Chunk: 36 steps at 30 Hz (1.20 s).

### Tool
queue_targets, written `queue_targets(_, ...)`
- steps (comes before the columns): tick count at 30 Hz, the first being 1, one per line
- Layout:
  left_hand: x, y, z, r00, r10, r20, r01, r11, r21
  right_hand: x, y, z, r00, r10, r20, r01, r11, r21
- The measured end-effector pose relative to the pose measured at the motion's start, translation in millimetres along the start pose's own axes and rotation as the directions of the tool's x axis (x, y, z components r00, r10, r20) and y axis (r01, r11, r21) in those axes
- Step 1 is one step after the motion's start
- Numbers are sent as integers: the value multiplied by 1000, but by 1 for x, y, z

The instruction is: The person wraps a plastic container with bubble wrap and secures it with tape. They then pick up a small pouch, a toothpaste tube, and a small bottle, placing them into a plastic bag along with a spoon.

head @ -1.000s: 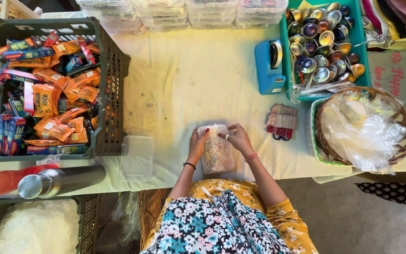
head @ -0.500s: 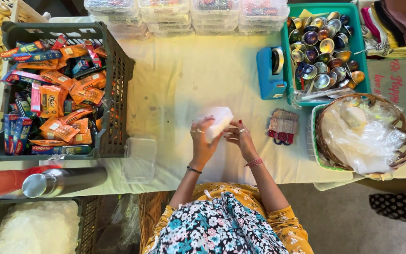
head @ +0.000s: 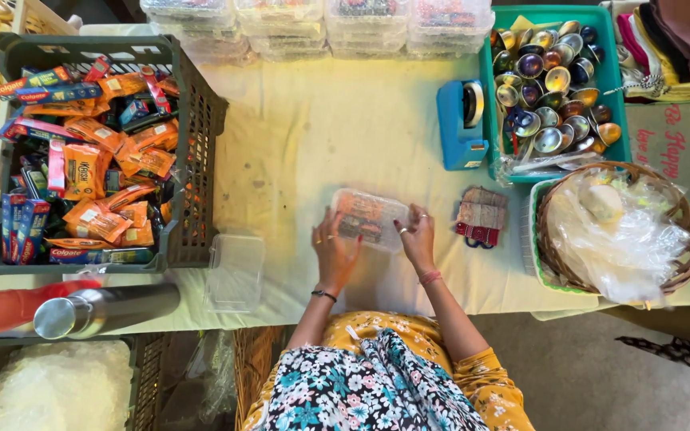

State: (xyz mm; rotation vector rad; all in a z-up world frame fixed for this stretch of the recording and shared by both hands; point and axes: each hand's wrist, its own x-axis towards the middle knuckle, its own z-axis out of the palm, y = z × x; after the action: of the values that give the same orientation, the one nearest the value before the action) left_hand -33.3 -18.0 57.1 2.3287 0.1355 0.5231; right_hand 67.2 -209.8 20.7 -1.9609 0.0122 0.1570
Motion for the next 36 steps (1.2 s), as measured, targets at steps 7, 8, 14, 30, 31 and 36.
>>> queue_targets(7, -25, -42, -2, 993, -118, -11, 114, 923, 369, -23, -70, 2, 888, -376, 265, 460, 714, -528)
queue_targets(8, -22, -40, -2, 994, -112, -12, 109, 924, 366, -26, -63, 8, 888, -379, 259, 459, 713, -530)
queue_targets(14, -19, -31, -9, 989, -149, -19, 146, 924, 355, -33, -70, 21, 870, -299, 391, 490, 600, -632)
queue_targets(30, -11, -32, -6, 987, -156, -30, 155, 895, 419, 151, -101, -43, 860, -505, -80, 460, 833, -307)
queue_targets(31, -10, -32, -7, 988, -154, -30, 153, 895, 419, 165, -116, -53, 832, -547, -93, 500, 812, -301)
queue_targets(36, -5, -32, -2, 991, -99, -84, 128, 872, 473, 251, -180, -99, 692, -711, -124, 574, 646, -503)
